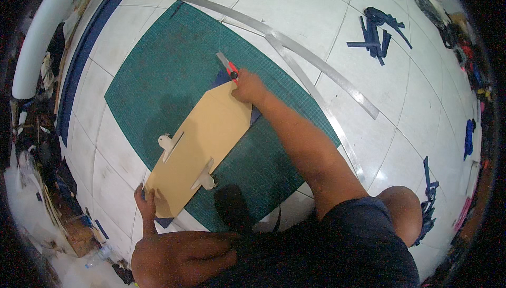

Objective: The person aligns a blue fabric under a cardboard template and uses a utility knife and a metal ruler to cut the fabric into specific shapes.

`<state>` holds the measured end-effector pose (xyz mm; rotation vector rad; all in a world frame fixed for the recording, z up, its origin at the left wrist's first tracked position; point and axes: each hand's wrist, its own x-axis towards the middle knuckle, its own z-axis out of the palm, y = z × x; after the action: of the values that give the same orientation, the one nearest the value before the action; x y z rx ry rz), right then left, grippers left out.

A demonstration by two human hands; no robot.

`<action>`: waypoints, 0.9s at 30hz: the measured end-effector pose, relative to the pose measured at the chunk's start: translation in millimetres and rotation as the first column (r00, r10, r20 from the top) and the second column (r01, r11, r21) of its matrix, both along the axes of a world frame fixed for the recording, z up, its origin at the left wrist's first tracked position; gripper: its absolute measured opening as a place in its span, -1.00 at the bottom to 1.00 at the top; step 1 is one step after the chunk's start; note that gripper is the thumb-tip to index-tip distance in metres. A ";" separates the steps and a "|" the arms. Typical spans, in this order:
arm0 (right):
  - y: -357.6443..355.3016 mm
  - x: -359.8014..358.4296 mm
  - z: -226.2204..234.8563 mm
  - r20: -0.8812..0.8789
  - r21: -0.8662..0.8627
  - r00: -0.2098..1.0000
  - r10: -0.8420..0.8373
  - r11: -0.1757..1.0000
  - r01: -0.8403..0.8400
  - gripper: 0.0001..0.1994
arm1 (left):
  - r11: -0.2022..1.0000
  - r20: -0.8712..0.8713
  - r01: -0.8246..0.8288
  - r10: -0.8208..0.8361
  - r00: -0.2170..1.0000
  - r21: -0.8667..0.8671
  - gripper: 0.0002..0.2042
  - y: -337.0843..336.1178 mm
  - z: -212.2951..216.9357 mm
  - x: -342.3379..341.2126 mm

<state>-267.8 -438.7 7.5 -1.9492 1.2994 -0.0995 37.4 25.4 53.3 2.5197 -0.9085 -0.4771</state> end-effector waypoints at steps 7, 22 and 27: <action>-0.7 -1.8 7.9 0.044 0.044 0.998 -0.034 0.998 0.032 -0.37 | 0.924 -0.083 0.270 -0.257 0.963 0.271 -0.20 -11.4 -71.6 50.5; -1.0 -2.0 -9.7 0.035 0.067 0.999 0.001 0.998 -0.003 -0.44 | 0.904 -0.164 0.418 -0.428 0.889 -0.090 -0.73 -36.1 -55.6 57.7; -4.7 18.5 -2.4 0.102 0.022 0.994 -0.028 0.999 0.026 -0.47 | 0.922 -0.118 0.386 -0.386 0.915 -0.023 -0.76 -26.0 -62.2 59.8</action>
<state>-249.2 -443.5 5.1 -1.8850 1.2546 -0.1962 97.2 -0.6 -9.0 2.2812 -1.3641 -0.7403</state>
